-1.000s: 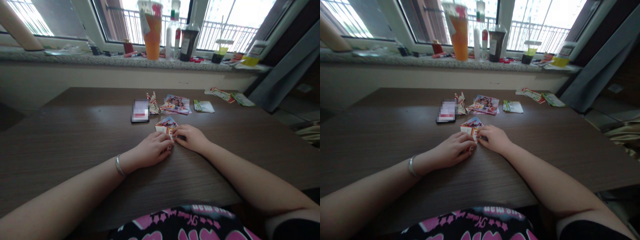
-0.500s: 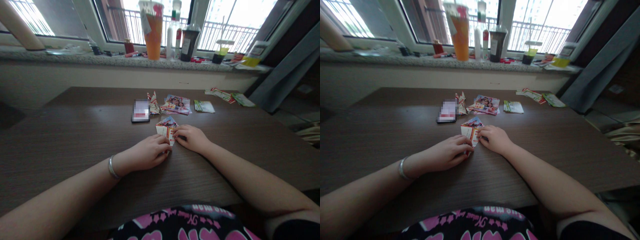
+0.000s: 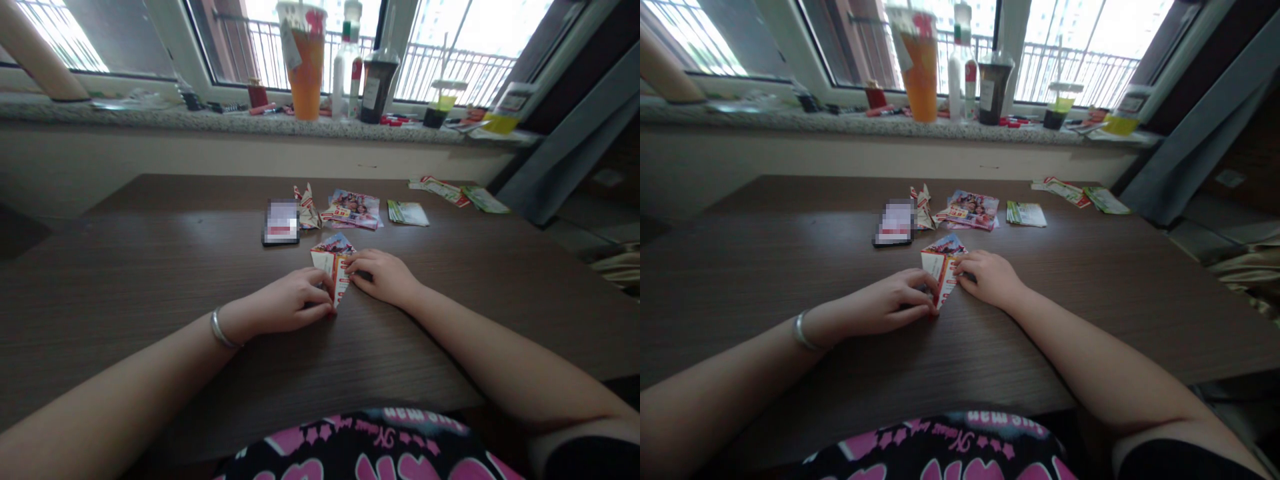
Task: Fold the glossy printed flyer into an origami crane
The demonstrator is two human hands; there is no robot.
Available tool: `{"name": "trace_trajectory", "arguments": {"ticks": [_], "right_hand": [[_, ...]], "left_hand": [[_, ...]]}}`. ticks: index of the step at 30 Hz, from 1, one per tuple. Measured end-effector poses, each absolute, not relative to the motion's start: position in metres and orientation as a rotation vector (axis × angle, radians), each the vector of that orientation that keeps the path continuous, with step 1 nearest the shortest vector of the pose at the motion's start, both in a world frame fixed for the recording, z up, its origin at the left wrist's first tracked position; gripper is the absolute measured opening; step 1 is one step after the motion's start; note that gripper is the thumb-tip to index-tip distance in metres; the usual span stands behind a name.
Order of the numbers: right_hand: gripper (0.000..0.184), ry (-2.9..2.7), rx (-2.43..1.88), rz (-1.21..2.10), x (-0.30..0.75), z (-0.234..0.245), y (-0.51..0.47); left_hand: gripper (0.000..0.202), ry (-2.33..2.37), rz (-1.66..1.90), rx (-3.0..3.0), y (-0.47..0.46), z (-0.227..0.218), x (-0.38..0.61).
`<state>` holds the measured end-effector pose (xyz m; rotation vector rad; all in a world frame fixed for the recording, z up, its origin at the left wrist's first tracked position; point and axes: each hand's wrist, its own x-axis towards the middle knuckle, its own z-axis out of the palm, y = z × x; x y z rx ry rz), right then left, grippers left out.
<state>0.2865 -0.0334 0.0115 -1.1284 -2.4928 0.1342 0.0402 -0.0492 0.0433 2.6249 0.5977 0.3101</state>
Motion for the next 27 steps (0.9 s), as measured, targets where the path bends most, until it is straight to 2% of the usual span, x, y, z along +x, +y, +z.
{"name": "trace_trajectory", "arguments": {"ticks": [6, 10, 12, 15, 20, 27], "right_hand": [[0.015, -2.491, -1.136, 0.185, 0.285, 0.014, -0.035], [0.019, -2.510, -1.091, 0.204, 0.282, 0.018, -0.036], [0.018, -2.507, -1.070, 0.221, 0.281, 0.019, -0.036], [0.013, -2.475, -1.028, 0.293, 0.279, 0.019, -0.037], [0.011, -2.448, -0.932, 0.385, 0.280, 0.014, -0.040], [0.013, -2.412, -1.165, 0.223, 0.287, 0.011, -0.035]], "left_hand": [[0.024, 0.616, 0.421, 2.628, -0.046, 0.033, 0.039], [0.046, 0.900, 0.463, 2.738, -0.047, 0.023, 0.042], [0.065, 1.062, 0.350, 2.770, -0.047, 0.020, 0.045], [0.077, 1.156, 0.193, 2.790, -0.048, 0.018, 0.048], [0.083, 1.186, 0.125, 2.799, -0.047, 0.018, 0.050], [0.086, 1.186, 0.097, 2.801, -0.047, 0.017, 0.049]]}}
